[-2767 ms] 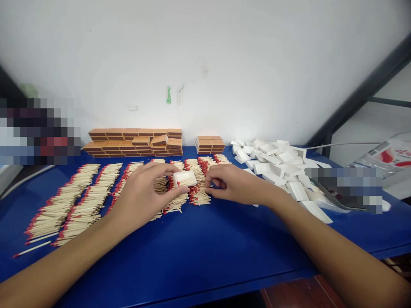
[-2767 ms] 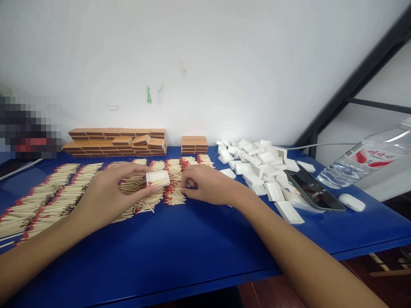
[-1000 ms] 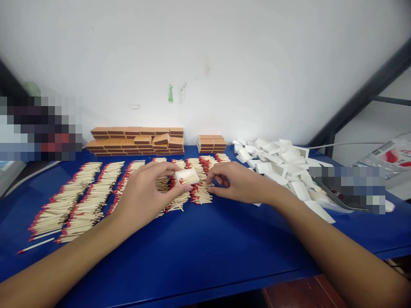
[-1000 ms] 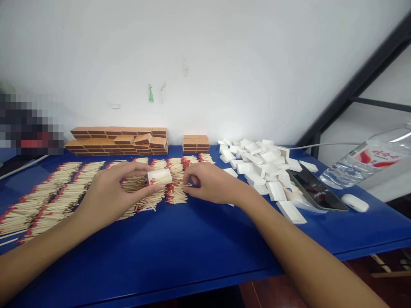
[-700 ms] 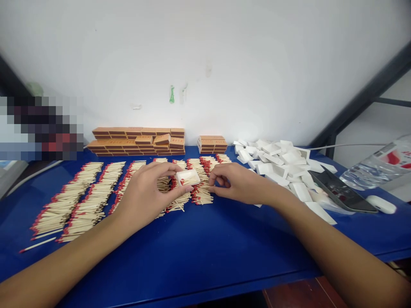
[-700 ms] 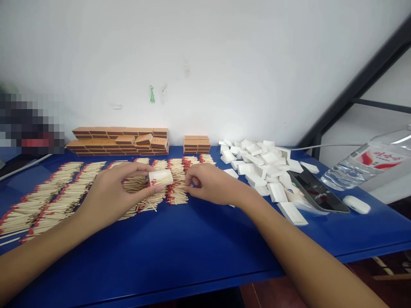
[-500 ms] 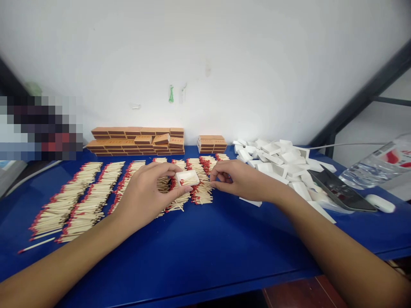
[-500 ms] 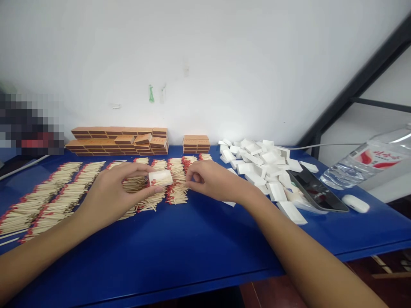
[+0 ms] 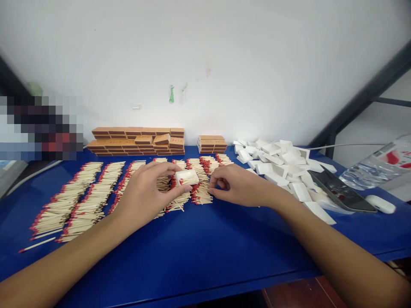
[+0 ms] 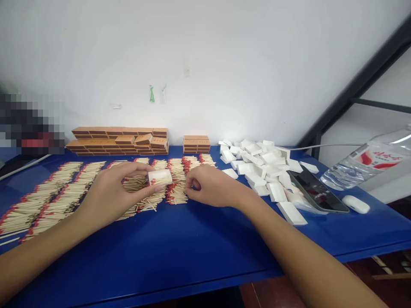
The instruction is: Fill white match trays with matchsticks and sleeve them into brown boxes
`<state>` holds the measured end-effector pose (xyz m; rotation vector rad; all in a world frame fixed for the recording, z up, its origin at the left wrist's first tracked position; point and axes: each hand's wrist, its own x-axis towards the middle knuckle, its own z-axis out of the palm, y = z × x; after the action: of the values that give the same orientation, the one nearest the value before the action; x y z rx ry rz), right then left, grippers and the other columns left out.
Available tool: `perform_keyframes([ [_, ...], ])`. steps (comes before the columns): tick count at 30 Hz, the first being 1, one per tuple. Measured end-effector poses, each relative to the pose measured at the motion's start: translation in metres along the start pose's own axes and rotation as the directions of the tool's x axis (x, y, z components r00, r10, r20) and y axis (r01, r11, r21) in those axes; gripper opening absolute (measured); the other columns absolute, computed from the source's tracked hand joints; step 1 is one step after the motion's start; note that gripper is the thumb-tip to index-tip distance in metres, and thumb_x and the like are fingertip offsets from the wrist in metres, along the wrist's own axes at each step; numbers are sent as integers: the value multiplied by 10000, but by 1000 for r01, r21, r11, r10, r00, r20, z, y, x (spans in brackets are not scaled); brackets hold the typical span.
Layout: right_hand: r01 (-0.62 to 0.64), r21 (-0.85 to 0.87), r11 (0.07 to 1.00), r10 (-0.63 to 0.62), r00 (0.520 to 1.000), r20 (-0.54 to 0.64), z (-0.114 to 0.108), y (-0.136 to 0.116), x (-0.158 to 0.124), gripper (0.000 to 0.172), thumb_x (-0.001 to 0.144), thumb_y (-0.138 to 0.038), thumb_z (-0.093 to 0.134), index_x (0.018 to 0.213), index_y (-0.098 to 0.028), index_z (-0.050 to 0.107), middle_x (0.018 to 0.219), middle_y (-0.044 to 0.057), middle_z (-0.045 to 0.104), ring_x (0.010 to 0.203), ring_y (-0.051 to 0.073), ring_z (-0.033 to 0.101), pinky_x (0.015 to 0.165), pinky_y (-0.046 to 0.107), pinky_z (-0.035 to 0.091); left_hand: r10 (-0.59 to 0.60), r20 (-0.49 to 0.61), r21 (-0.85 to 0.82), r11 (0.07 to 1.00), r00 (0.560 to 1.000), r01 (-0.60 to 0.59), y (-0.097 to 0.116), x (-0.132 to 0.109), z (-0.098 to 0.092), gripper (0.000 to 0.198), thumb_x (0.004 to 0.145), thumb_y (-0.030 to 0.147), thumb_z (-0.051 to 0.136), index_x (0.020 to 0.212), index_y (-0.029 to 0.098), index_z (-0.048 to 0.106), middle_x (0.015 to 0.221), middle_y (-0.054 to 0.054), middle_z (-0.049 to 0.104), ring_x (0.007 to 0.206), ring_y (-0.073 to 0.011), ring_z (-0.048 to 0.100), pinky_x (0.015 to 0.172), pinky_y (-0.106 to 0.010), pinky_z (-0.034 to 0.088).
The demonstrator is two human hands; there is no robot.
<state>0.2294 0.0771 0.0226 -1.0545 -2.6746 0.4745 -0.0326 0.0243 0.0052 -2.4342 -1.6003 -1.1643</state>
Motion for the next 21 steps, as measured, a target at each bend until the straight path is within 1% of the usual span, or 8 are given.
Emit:
perform_keyframes([
  [4,5,4,1000,-6,1000,26,2,1,0,133,852,-187,642,721,-189,624,656,-24,583,594,109,462,583,291,319,-4,0,-9,1000,1000,4,0,0,0,353,841,498,819,1074,248,734,1090,-8,789,996,-227,724,873,-338,559],
  [7,11,13,1000,-12,1000,23,1,2,1,134,840,-169,642,712,-190,605,657,-27,582,591,106,450,578,287,315,-2,1,-10,1000,1000,2,1,0,1,348,840,488,824,1069,243,732,1080,-7,790,986,-222,725,875,-332,558],
  [11,-4,13,1000,4,1000,10,-1,3,1,129,845,-191,639,721,-194,606,653,-34,570,590,105,450,578,281,330,14,-1,0,1000,1000,-14,0,1,2,356,840,499,821,1069,242,730,1067,-4,790,972,-218,725,860,-325,557],
  [17,-11,12,1000,10,998,66,-1,2,-1,124,838,-189,629,717,-197,601,647,-33,554,585,110,455,562,278,325,10,0,10,1000,1000,-10,-1,0,1,362,835,505,824,1072,246,733,1093,-4,789,996,-221,723,875,-326,555],
  [21,-9,16,1000,8,998,65,0,4,-1,128,837,-183,626,715,-199,590,654,-33,558,592,110,447,572,276,324,12,-2,6,1000,1000,-12,-1,-1,0,368,838,505,821,1091,254,730,1101,-5,790,1006,-228,725,874,-332,555],
])
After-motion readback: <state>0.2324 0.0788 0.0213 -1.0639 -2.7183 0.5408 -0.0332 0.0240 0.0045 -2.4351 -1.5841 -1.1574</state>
